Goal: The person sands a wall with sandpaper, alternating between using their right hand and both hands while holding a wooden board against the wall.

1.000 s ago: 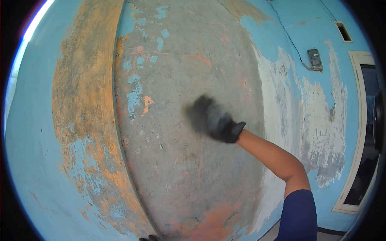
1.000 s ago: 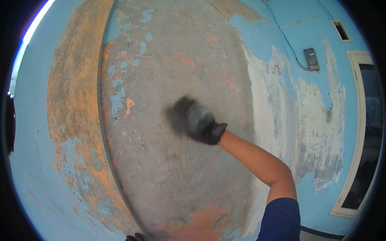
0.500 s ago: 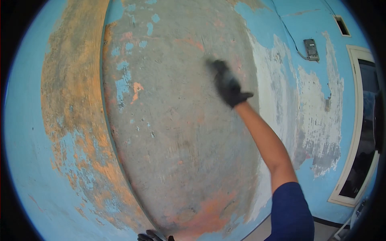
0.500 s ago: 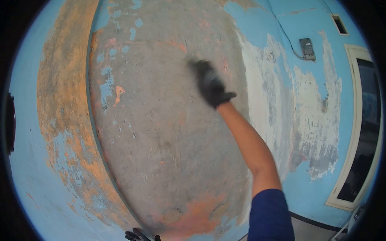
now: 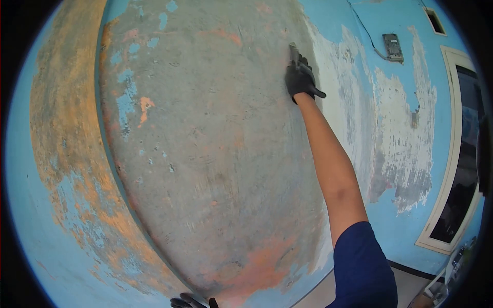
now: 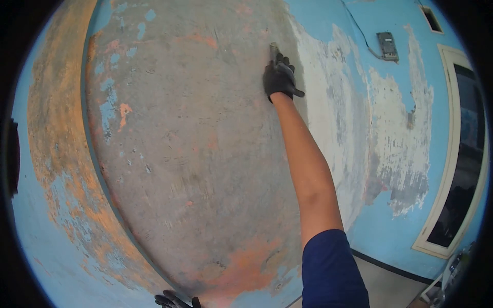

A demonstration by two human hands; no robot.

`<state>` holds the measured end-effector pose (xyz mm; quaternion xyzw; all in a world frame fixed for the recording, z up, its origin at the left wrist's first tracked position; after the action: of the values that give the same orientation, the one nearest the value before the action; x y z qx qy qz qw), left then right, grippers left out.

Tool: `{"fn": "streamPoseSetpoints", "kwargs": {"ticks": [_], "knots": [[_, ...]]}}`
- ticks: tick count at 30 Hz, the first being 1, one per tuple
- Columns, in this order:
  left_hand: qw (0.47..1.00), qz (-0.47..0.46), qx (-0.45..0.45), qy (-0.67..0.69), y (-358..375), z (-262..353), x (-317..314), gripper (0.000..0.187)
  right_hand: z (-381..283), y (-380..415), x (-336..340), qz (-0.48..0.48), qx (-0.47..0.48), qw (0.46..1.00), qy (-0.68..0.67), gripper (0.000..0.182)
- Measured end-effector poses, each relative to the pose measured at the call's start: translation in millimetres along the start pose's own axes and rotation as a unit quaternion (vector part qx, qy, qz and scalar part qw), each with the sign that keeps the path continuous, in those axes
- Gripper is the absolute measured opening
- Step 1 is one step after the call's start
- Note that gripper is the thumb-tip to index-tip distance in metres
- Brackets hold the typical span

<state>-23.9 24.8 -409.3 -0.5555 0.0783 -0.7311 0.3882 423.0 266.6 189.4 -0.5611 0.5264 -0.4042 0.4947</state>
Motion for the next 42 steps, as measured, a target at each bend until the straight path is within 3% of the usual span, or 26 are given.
{"fn": "streamPoseSetpoints", "kwargs": {"ticks": [2,3,4,5,7,8,9,11,12,14,15,16,19,22,24,25,27,28,29,31,33,34,35,38,40,42], "knots": [[0.999,-0.009,0.032,0.004,0,-5,-4,0.109,-39,31,-22,0.114,0.203,0.916,0.326,0.053],[0.999,-0.013,0.03,0.004,2,-4,-7,0.109,-81,77,29,0.098,0.273,0.956,0.038,0.052],[0.999,0.002,0.037,-0.002,1,-4,-8,0.109,-114,128,66,0.09,0.392,0.904,-0.144,0.049],[0.999,0.018,0.045,-0.008,1,-3,-9,0.11,-110,141,64,0.089,0.394,0.903,-0.144,0.049],[0.998,0.018,0.062,0.013,2,2,-14,0.11,-102,175,29,-0.153,0.416,0.856,-0.267,0.055],[0.996,0.022,0.076,0.029,2,1,-12,0.11,-94,191,14,-0.27,0.41,0.809,-0.323,0.059],[0.995,0.012,0.095,0.025,2,4,-9,0.111,-72,153,26,-0.138,0.355,0.822,-0.423,0.059],[0.992,0.005,0.122,0.042,2,12,-7,0.112,-22,89,-3,0.069,0.352,0.934,-0.011,0.06],[0.988,-0.001,0.144,0.063,6,14,-6,0.112,3,57,-18,0.133,0.317,0.921,0.185,0.061],[0.985,0.005,0.154,0.078,10,25,-8,0.114,37,45,-25,0.118,0.136,0.984,0.004,0.05],[0.981,0.018,0.16,0.112,11,29,-11,0.114,-9,89,34,0.195,0.256,0.94,-0.117,0.047],[0.974,0.033,0.168,0.15,14,36,-14,0.114,-23,134,24,0.073,0.267,0.897,-0.344,0.046],[0.958,-0.033,0.255,0.13,18,82,1,0.113,-8,148,37,0.068,0.321,0.904,-0.275,0.043],[0.969,-0.008,0.19,0.157,19,93,-18,0.109,11,154,40,0.056,0.39,0.905,-0.161,0.04],[0.967,-0.011,0.183,0.176,22,113,-21,0.108,112,89,-10,-0.08,0.019,0.997,0.0,0.042],[0.963,-0.011,0.177,0.204,26,125,-23,0.106,120,106,-17,-0.088,0.017,0.996,0.003,0.042],[0.966,-0.016,0.161,0.202,27,139,-41,0.107,76,167,23,0.11,0.205,0.953,-0.193,0.044],[0.968,-0.015,0.146,0.205,25,148,-52,0.108,42,212,30,-0.003,0.271,0.959,-0.084,0.044],[0.978,0.034,0.093,0.183,25,166,-53,0.096,44,240,27,-0.005,0.271,0.959,-0.082,0.044],[0.968,-0.003,0.138,0.208,18,215,-35,0.1,47,314,8,-0.03,0.338,0.899,-0.276,0.031],[0.97,-0.029,0.161,0.179,15,223,-42,0.102,82,306,-10,-0.09,0.288,0.914,-0.271,0.036],[0.971,-0.03,0.162,0.176,13,221,-52,0.102,124,258,-27,-0.135,0.216,0.952,-0.167,0.049],[0.978,-0.016,0.136,0.16,10,222,-57,0.101,151,230,-28,-0.11,0.145,0.95,-0.256,0.055],[0.984,-0.004,0.128,0.125,10,225,-72,0.1,168,250,-27,-0.017,0.156,0.986,-0.058,0.06],[0.986,-0.001,0.132,0.103,4,228,-85,0.1,132,306,2,-0.093,0.207,0.948,-0.224,0.056],[0.98,0.033,0.146,0.128,2,218,-90,0.103,154,338,-2,-0.149,0.194,0.919,-0.308,0.053]]}}
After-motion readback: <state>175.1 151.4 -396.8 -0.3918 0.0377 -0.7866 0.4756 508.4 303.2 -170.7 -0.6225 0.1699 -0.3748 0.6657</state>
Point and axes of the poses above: each hand's wrist, its own y-axis away from the middle knuckle, its own x-axis out of the back of the hand, z = x × y, the point moved 8 cm from there along -y, towards the middle knuckle, and after that the axes turned 8 degrees about z, right-handed, at the moved point
